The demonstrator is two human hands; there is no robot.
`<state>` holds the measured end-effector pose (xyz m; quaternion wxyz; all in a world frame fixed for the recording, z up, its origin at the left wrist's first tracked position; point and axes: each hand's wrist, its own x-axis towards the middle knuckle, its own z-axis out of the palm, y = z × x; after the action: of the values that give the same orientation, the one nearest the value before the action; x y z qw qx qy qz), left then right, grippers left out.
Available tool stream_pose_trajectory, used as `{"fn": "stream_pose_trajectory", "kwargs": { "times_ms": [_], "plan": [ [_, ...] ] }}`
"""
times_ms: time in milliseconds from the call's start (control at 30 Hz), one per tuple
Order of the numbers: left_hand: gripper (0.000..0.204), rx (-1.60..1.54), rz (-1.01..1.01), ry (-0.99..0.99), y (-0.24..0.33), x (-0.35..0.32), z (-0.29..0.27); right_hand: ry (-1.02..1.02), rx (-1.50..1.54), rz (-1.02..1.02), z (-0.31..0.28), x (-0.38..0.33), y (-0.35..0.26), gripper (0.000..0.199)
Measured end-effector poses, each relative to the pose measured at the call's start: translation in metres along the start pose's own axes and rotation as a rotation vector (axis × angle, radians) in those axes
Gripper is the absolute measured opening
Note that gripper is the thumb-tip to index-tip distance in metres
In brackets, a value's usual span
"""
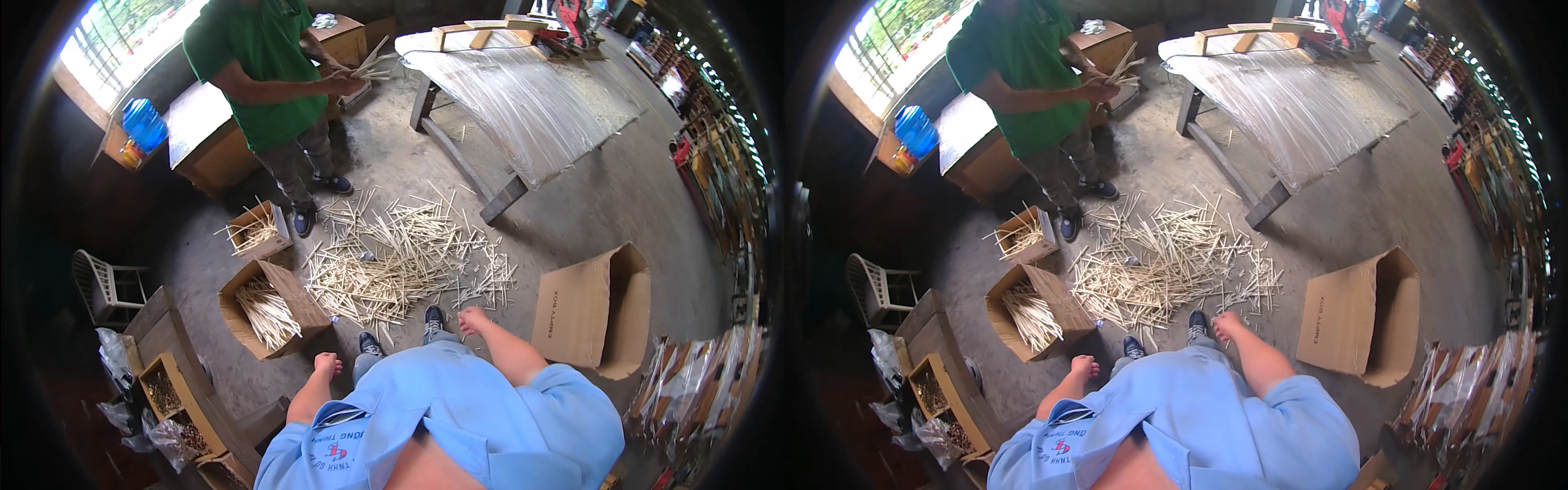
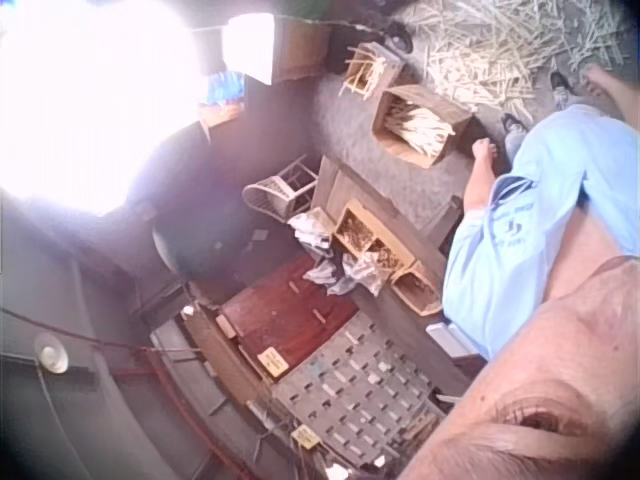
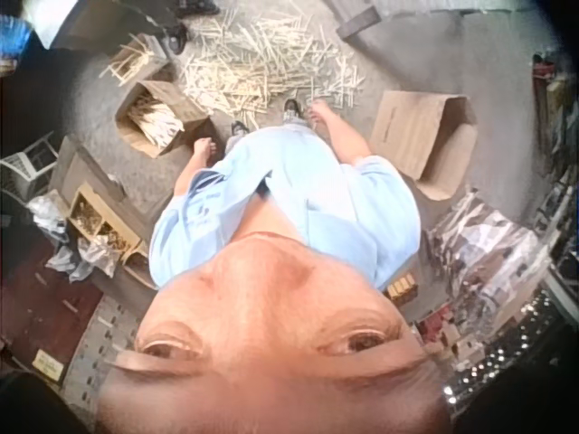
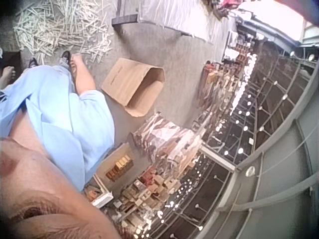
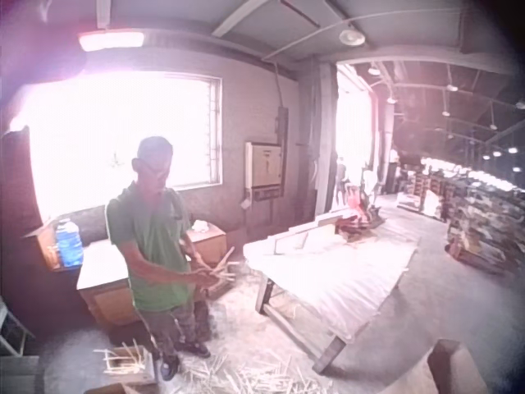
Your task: The person gathers loose wooden sticks from the floor, aligns them into bundles, and places them into a cardboard box. A coworker in a green shirt also gathers sticks nearby. The person occasionally inspects individual sticks before adding them to the box.
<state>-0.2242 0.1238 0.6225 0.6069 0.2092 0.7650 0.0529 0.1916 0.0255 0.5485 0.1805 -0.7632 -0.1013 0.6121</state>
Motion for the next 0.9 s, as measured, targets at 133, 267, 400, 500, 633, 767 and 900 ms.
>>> {"fn": "stream_pose_trajectory", "kwargs": {
  "times_ms": [133, 267, 400, 500, 633, 767, 900],
  "plan": [
    [0.018, 0.075, 0.068, -0.064, 0.003, -0.018, 0.055, -0.051, 0.081, 0.008, -0.045, 0.027, 0.014, 0.026],
    [0.021, 0.038, 0.163, -0.100, 0.014, -0.026, 0.103, -0.060, -0.204, 0.159, -0.077, 0.061, 0.022, 0.032],
    [0.021, 0.063, 0.236, -0.164, 0.016, -0.024, 0.133, 0.030, -0.433, 0.188, -0.115, 0.095, 0.003, 0.032],
    [0.021, 0.102, 0.159, -0.110, 0.018, -0.023, 0.124, 0.022, 0.003, 0.022, -0.094, 0.095, -0.010, 0.025],
    [0.021, 0.179, 0.033, -0.079, 0.034, -0.013, 0.109, 0.000, 0.183, 0.006, -0.069, 0.076, -0.010, 0.022],
    [0.022, 0.295, 0.102, -0.201, 0.058, 0.024, 0.108, 0.144, 0.176, 0.111, -0.066, 0.053, 0.028, 0.025],
    [0.022, 0.365, 0.194, -0.337, 0.079, 0.069, 0.104, 0.231, 0.205, 0.256, -0.043, 0.022, 0.078, 0.025]
  ]
}}
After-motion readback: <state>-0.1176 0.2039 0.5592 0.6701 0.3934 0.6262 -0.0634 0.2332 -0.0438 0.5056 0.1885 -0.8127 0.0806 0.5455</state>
